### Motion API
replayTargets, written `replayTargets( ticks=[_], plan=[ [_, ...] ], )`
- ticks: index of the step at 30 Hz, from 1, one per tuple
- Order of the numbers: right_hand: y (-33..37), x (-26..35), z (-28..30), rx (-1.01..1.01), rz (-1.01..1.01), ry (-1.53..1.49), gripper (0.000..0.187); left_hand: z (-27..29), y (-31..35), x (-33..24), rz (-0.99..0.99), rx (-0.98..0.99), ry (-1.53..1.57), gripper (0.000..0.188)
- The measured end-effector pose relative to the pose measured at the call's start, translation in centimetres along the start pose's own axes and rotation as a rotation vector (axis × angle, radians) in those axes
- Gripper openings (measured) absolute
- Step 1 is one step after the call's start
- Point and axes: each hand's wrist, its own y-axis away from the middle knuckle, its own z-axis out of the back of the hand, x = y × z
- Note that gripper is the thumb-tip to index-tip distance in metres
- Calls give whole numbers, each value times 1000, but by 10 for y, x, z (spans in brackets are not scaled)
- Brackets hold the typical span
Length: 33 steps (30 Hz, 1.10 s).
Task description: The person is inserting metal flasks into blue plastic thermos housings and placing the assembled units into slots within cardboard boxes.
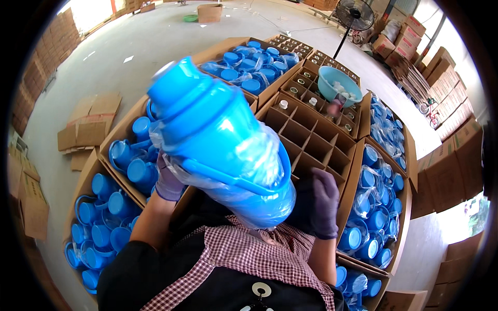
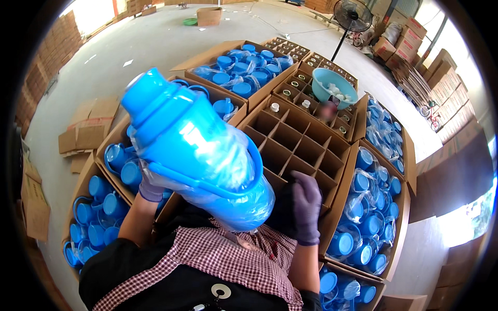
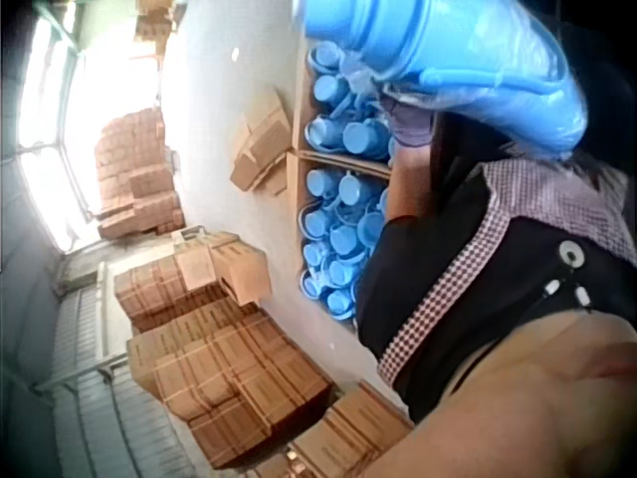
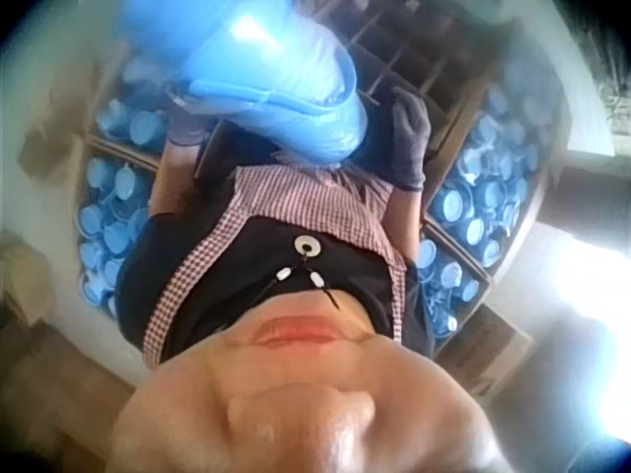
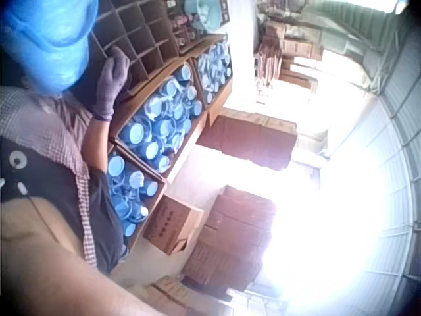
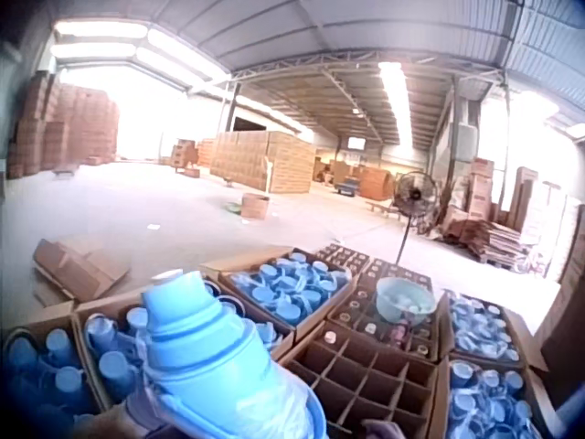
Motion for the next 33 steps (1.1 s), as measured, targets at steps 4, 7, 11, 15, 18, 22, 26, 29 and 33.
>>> replayTargets(
  ticks=[4,7,11,15,18,22,26,29,33],
  plan=[
    [-4,-19,-52,118,-62,-255,52,-40,-20,-7,56,197,193,59],
    [-11,-20,-27,-42,30,-627,72,-87,-75,-17,20,278,-214,51],
    [-43,65,-34,-5,353,-110,92,-132,-135,-39,-114,236,-1263,49],
    [-109,109,-49,11,632,346,114,-90,-228,-49,-495,369,-1595,48],
    [-161,106,-88,5,721,436,133,-58,-269,-56,-393,215,-1649,53],
    [-187,85,-151,128,728,529,111,26,-277,-47,-358,86,-1434,46],
    [-196,57,-186,230,601,529,100,107,-249,-36,-67,81,-1228,33],
    [-207,44,-221,236,643,796,98,177,-241,-14,83,-32,-999,23],
    [-228,17,-271,276,355,807,101,260,-245,14,372,-120,-524,33]
  ],
)
